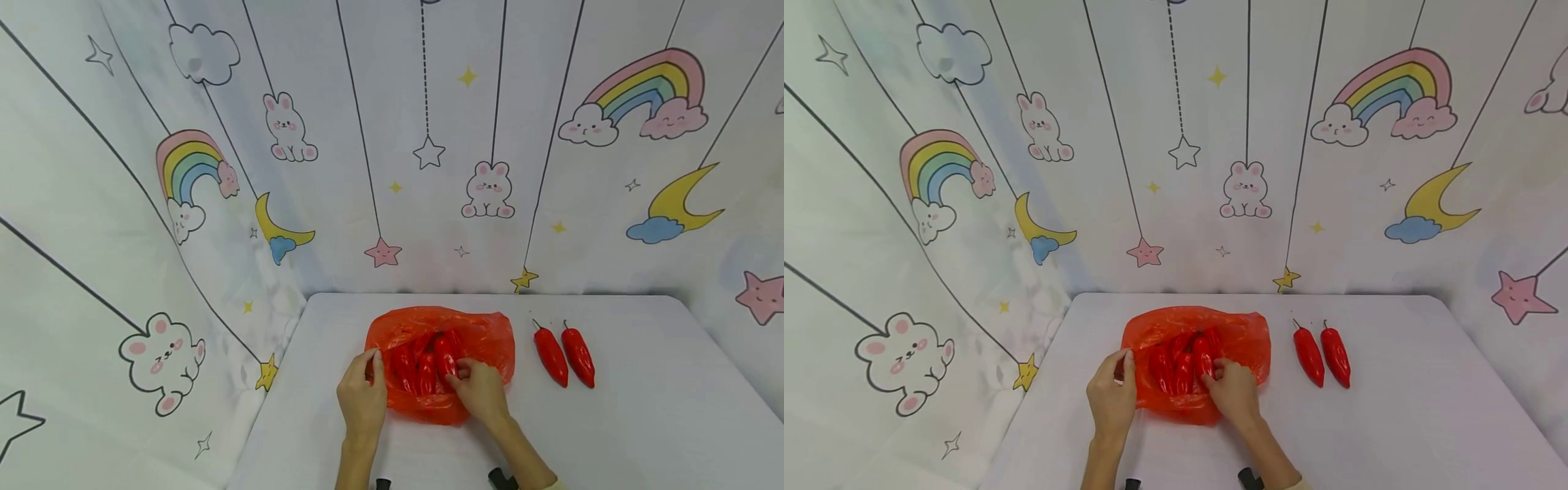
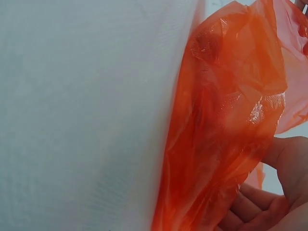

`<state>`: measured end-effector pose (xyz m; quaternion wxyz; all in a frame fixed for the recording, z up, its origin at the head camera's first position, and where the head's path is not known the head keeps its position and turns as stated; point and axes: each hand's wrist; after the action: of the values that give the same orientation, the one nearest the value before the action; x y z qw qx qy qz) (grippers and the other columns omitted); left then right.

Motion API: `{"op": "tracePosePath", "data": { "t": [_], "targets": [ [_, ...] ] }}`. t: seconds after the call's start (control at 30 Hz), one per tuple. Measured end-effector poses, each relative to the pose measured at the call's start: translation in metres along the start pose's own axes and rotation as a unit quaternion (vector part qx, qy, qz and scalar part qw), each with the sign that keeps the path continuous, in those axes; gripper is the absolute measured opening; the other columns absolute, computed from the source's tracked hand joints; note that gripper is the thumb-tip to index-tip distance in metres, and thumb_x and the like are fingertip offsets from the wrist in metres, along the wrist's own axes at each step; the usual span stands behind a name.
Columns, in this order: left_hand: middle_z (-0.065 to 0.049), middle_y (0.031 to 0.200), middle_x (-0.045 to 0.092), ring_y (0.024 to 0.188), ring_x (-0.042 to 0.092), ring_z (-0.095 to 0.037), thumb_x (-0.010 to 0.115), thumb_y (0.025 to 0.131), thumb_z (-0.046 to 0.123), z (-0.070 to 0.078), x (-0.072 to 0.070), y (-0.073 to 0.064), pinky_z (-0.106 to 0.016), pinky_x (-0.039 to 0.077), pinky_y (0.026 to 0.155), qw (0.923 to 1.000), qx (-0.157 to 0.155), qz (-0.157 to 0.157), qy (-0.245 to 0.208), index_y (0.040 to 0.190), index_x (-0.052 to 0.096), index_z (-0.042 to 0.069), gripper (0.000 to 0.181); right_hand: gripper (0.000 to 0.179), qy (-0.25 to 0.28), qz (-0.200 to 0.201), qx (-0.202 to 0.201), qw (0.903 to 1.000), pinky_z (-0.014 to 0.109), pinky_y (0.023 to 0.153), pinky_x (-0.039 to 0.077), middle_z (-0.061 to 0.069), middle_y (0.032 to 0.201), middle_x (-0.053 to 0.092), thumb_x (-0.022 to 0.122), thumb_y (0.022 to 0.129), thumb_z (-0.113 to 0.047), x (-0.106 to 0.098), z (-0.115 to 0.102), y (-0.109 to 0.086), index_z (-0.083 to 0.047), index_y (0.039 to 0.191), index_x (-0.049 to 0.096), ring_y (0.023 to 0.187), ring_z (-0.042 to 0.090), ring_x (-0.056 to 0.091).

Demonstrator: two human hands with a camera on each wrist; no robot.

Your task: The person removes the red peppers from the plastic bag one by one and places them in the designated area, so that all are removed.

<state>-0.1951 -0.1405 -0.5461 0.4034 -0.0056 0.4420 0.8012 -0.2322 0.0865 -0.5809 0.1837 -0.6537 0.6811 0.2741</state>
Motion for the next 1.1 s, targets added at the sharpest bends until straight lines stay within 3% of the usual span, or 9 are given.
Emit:
{"op": "tracePosePath", "data": {
  "t": [0.27,0.47,1.1],
  "targets": [
    [-0.004,0.097,0.076,0.076,0.066,-0.015,0.074,0.098,0.012,0.001,-0.001,0.001,-0.025,0.061,0.070,1.0000,0.001,0.001,0.006,0.109,0.077,0.004,0.014,0.041,0.006,0.014,-0.007,0.9999,0.035,0.070,0.064,0.004,0.089,0.077,0.087,0.086,-0.018,-0.006,-0.005,-0.002,0.001,0.119,0.074,0.076,0.015,0.073],
    [-0.005,0.097,0.076,0.076,0.066,-0.015,0.075,0.097,0.011,0.001,-0.001,0.001,-0.027,0.062,0.068,1.0000,0.005,0.005,0.006,0.109,0.077,0.004,0.013,0.042,0.009,0.013,-0.003,0.9999,0.032,0.069,0.064,0.002,0.088,0.077,0.087,0.087,-0.020,-0.011,-0.009,-0.004,0.000,0.121,0.073,0.076,0.014,0.073],
    [-0.005,0.095,0.076,0.074,0.065,-0.015,0.075,0.097,0.009,0.001,-0.001,0.001,-0.022,0.059,0.069,0.9999,0.011,0.013,0.001,0.107,0.077,0.004,0.012,0.047,0.006,0.018,0.017,0.9997,0.036,0.074,0.065,0.003,0.092,0.077,0.087,0.087,-0.022,-0.028,-0.020,-0.012,-0.002,0.127,0.072,0.082,0.018,0.075]
  ]
}}
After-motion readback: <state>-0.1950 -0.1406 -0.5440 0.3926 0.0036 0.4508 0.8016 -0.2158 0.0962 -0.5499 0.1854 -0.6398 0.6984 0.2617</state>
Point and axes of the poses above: each hand's wrist, its own y-axis towards the middle knuckle, its own x-axis out of the palm, z = x × y
